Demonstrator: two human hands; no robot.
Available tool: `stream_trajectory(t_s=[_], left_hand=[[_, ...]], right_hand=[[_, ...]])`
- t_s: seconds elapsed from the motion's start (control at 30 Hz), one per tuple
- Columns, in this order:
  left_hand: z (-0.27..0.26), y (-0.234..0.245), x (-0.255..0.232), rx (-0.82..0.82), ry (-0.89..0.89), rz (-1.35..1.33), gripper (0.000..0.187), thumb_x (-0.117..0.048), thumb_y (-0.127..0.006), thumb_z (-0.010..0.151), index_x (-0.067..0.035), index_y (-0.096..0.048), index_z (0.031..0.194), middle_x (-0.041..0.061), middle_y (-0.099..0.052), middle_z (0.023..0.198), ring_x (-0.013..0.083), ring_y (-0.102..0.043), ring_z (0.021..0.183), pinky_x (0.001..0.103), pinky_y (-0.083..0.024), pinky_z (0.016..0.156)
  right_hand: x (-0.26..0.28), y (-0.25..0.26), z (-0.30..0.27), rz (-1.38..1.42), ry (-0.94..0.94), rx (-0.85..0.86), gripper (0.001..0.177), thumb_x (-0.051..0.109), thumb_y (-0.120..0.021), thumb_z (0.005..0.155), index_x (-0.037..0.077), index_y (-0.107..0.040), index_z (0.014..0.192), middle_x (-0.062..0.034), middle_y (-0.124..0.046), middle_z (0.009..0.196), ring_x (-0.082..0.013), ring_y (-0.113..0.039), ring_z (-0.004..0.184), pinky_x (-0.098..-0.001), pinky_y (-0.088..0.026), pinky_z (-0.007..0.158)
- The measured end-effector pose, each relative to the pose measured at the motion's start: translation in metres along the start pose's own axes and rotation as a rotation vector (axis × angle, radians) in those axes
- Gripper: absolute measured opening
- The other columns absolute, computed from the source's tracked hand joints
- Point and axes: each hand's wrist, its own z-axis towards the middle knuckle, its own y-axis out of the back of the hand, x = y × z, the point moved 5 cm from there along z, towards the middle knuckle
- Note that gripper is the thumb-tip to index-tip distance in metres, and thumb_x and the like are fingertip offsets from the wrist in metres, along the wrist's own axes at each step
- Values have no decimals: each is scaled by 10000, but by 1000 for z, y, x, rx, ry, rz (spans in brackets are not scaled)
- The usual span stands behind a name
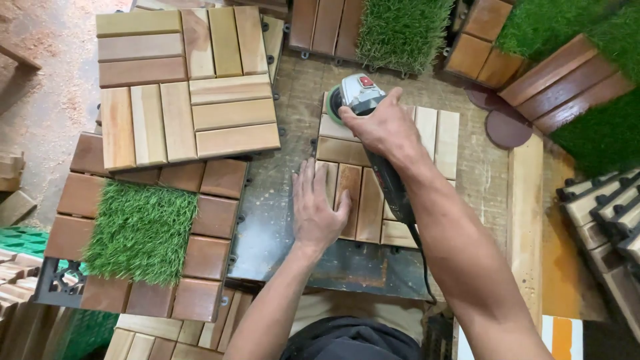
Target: Sanding the surface of interlocking wooden deck tiles using a handheld power sander.
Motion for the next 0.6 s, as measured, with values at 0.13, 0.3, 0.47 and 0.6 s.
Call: stream_trajectory(t_s=[0.13, 0.3, 0.47, 0.6], left_hand=[[0, 0, 1, 34, 9, -26, 684, -311, -760, 792, -57, -548, 1391, 234, -506, 1484, 397, -485, 1408, 546, -342, 1189], [0, 2, 2, 26, 17, -40, 666, -303, -755, 789, -73, -558, 1382, 224, -522, 1469, 386, -495, 1403, 535, -346, 1188], [0, 1, 2, 41, 26, -61, 628, -330, -728, 831, -66, -555, 1374, 233, -522, 1461, 390, -487, 1408, 543, -335, 1191], [1, 1, 0, 59, 28, -69, 615, -322, -725, 840, -65, -559, 1373, 238, -516, 1469, 395, -481, 1412, 545, -328, 1193]], right_hand=[[10, -3, -10, 20, 23, 22, 999, 600, -702, 832, -89, -272, 1413, -365, -577, 1315, -484, -571, 1283, -559, -436, 1097], [-4, 10, 2, -3, 3, -15, 961, 615, -702, 830, -78, -313, 1369, -331, -645, 1199, -475, -621, 1208, -550, -469, 1044], [-23, 22, 2, -8, -64, -48, 956, 615, -699, 836, -75, -315, 1374, -340, -618, 1245, -472, -615, 1214, -554, -468, 1048], [-38, 30, -3, 20, -86, -74, 913, 592, -701, 856, -71, -330, 1364, -322, -643, 1191, -462, -641, 1174, -550, -487, 1012]])
